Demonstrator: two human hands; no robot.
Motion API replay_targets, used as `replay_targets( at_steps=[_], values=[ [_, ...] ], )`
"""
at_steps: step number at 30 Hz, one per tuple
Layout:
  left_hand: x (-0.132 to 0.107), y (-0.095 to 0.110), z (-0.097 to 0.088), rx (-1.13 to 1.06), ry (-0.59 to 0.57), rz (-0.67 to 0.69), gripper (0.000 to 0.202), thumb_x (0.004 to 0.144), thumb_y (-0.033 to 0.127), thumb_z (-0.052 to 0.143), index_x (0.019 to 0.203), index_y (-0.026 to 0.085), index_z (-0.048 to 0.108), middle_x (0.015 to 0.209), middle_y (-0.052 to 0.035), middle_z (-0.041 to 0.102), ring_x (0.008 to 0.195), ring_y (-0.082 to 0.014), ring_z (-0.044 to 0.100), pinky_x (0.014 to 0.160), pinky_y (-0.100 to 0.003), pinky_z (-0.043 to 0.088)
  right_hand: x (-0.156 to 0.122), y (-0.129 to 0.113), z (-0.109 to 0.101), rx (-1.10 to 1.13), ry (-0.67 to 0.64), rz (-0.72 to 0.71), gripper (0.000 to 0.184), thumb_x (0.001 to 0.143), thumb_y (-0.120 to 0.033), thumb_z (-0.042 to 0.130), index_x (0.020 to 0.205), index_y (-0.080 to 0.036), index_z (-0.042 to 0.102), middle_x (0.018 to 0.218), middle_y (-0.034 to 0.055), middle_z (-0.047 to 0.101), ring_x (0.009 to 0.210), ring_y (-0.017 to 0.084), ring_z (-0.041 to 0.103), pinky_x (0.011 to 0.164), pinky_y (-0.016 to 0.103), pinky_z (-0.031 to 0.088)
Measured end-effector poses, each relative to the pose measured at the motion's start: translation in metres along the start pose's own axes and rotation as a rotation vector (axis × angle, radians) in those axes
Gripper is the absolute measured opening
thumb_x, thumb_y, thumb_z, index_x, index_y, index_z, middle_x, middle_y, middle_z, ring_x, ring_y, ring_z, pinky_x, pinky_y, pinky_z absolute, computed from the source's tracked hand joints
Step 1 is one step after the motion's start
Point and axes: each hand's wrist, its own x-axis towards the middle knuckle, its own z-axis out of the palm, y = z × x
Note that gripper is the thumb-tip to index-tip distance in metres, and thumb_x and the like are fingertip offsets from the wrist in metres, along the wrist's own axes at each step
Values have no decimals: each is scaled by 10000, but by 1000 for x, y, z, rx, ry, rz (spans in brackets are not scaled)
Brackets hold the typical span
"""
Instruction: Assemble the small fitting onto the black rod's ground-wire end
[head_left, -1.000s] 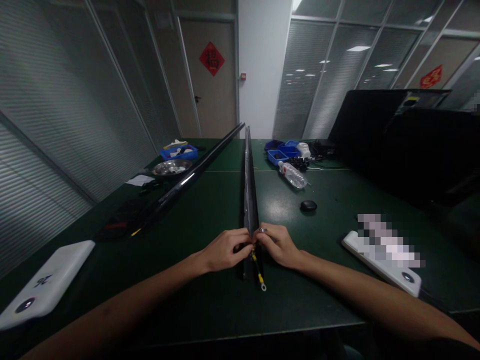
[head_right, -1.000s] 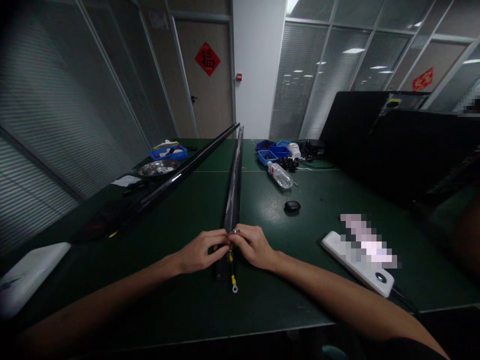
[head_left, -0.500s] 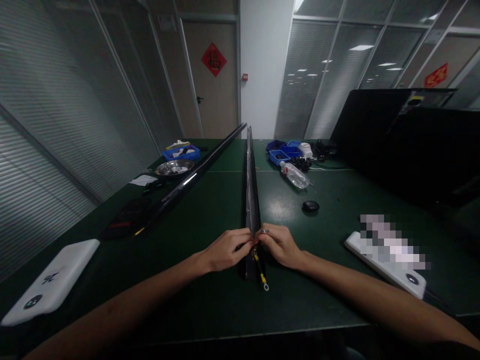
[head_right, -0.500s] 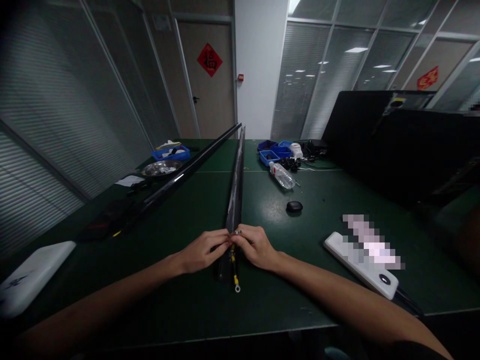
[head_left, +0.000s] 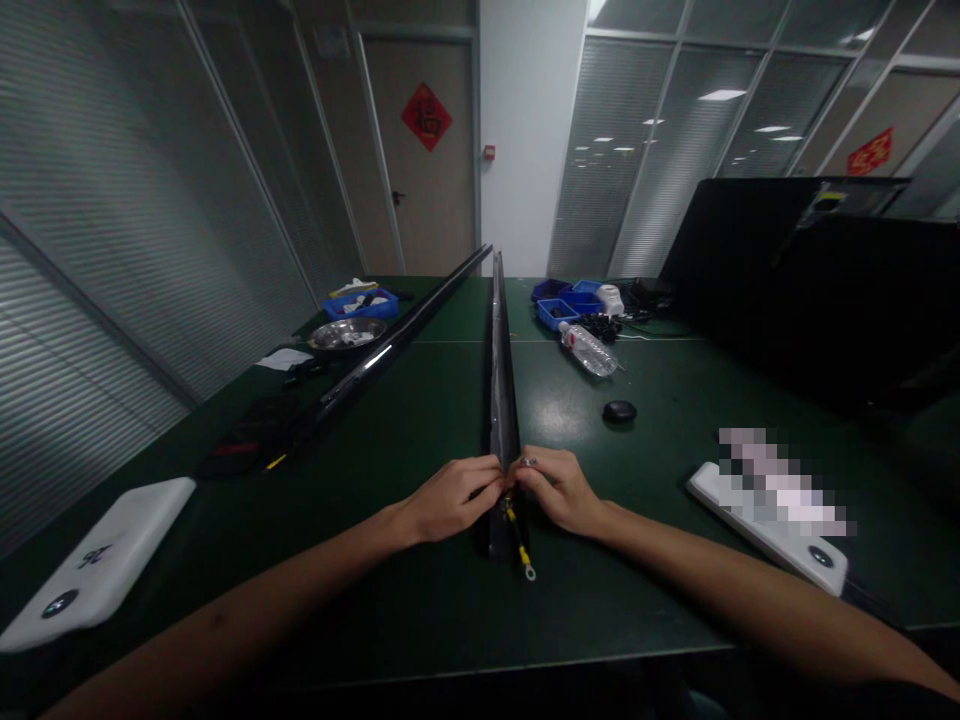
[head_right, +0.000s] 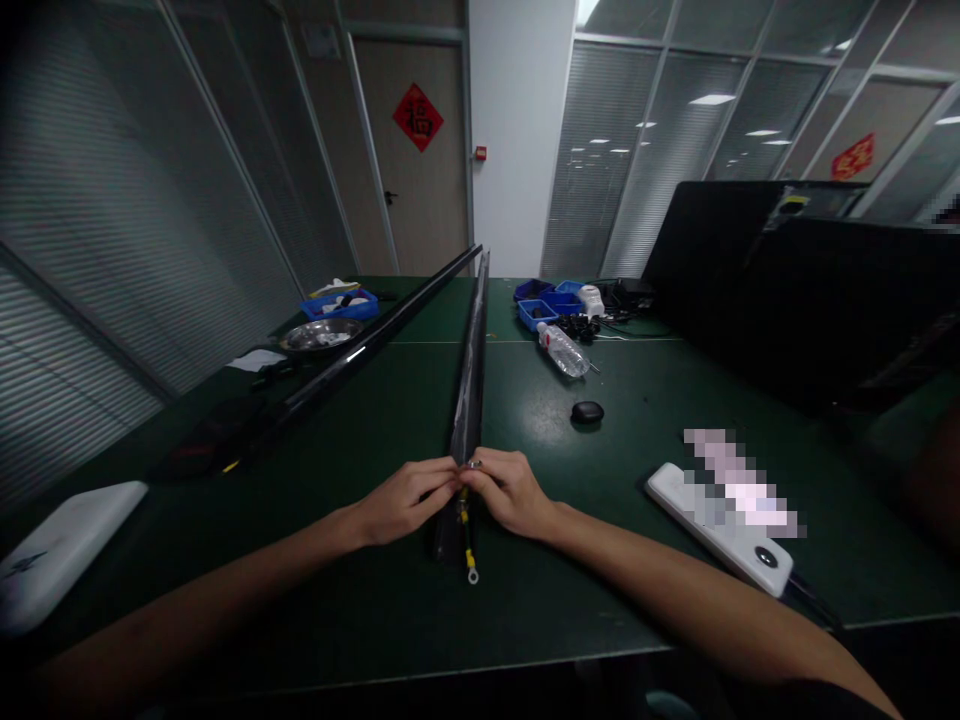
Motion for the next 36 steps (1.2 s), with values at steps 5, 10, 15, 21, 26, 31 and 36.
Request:
replay_targets(
  at_steps=[5,10,15,21,26,31,36],
  values=[
    [-1,-1,0,-20,-14,-3,328,1081,262,353,1063,165,666,1058,-66,639,933,-181,638,892,-303,513,2,0,-2,55,-26,-10,356,1078,-355,421,851,-179,631,772,38,606,700,161,583,672,280,456],
    [-1,0,-1,-18,-22,0,339,1082,257,343,1037,158,664,1052,-68,633,927,-180,631,885,-302,507,1,1,-2,78,-39,-21,350,1077,-348,426,861,-170,637,787,44,607,714,163,587,683,284,460],
    [0,1,-2,-7,-16,-6,350,1085,294,345,1062,170,671,1038,-62,636,935,-185,641,889,-301,520,0,-2,-2,-4,16,0,320,1070,-317,448,864,-172,644,758,33,596,672,151,568,647,272,443],
    [0,2,-1,-2,0,-15,349,1089,308,345,1098,172,666,1040,-63,639,928,-184,644,878,-294,527,2,-4,-1,-21,20,17,310,1058,-317,471,837,-174,636,737,25,581,653,149,552,626,273,432],
    [0,3,-1,-3,1,-18,346,1088,311,355,1093,171,671,1044,-65,646,932,-186,645,891,-299,525,2,-4,-2,-13,-3,7,319,1065,-318,456,851,-168,640,750,33,590,663,153,556,638,279,435],
    [0,2,-2,0,-13,-9,341,1084,293,353,1083,166,669,1030,-67,643,940,-190,638,892,-307,523,2,-3,-3,50,-41,-10,377,1078,-370,413,850,-170,636,782,46,612,703,163,586,678,285,468],
    [0,1,-2,-10,-32,-8,329,1085,264,346,1090,158,657,1047,-69,632,938,-186,632,879,-304,516,1,0,-3,58,-47,-19,390,1077,-393,413,849,-171,639,778,47,613,698,165,584,680,289,470]
  ],
)
